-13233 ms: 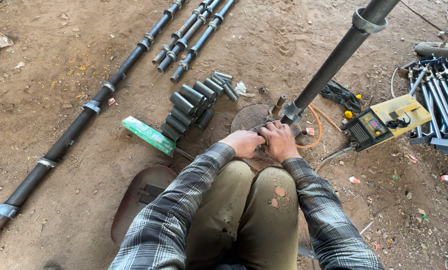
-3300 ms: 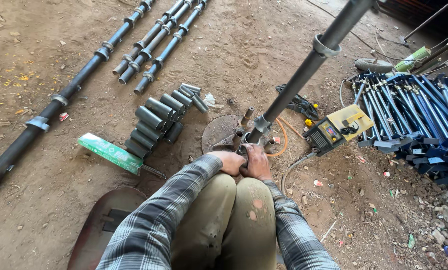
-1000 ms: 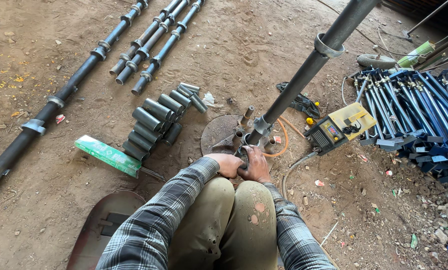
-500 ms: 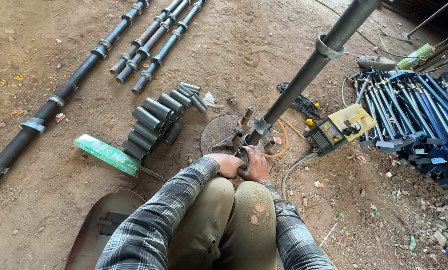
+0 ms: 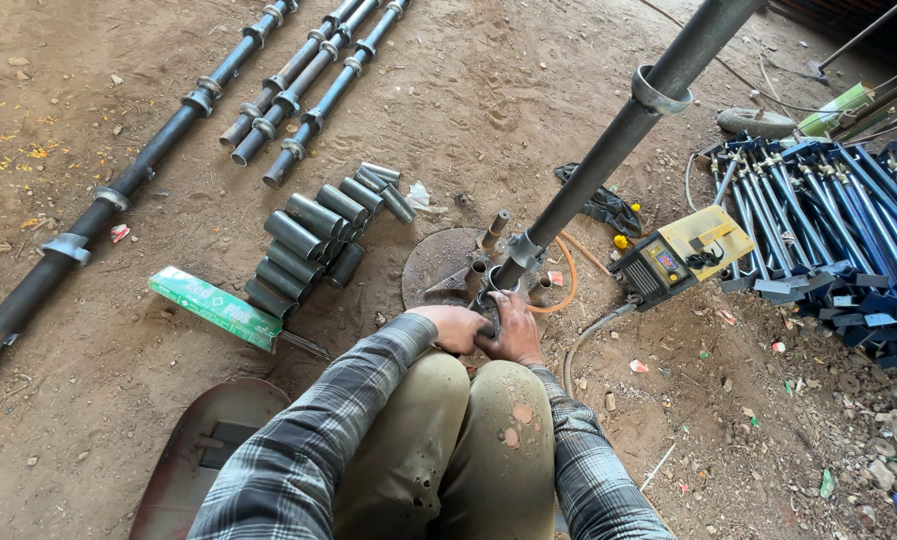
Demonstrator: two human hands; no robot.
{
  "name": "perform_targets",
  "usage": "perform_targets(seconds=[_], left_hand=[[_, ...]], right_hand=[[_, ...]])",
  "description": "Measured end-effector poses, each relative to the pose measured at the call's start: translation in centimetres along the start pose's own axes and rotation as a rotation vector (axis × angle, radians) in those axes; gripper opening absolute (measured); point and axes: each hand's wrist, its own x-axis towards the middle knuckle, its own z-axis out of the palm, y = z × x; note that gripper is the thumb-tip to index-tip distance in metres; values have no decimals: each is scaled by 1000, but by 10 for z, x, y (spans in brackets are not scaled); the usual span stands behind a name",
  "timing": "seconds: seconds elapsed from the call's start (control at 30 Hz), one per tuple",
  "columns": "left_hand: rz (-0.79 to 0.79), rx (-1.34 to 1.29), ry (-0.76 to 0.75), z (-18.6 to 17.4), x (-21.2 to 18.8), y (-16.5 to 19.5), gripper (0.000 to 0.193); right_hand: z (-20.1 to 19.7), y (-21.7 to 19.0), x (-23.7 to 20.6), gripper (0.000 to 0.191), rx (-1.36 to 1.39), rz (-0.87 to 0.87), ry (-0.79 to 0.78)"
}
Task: The person sits on the ground and assembles a metal pipe structure by fitting a metal ring onto a vertical pipe. They then pick up a small green object, manipulate it with both hands, and place it into the assembly.
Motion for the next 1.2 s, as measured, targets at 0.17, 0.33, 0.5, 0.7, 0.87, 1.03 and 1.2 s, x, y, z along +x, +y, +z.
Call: perform_targets(seconds=[0.17, 0.33, 0.5, 0.7, 0.87, 1.03, 1.2], left_hand=[[-136, -280, 347, 4, -41, -36, 66], [-167, -371, 358, 4, -82, -49, 64], [-169, -415, 327, 1, -143, -54, 63], [-147, -381, 394, -6, -192, -48, 52], [-141, -236, 502, -3, -194, -54, 47], [-109, -276, 510, -7, -190, -82, 48], [-73, -89, 588, -7, -184, -96, 48]], right_hand=[[-1, 36, -52, 76, 70, 263, 103], [12, 65, -173, 65, 76, 767, 23], [25, 53, -346, 55, 82, 1346, -156], [34, 42, -442, 44, 150, 1536, 48], [22, 28, -426, 37, 223, 1224, 403], [-18, 41, -354, 32, 153, 787, 687], [-133, 80, -262, 26, 484, 571, 1171]])
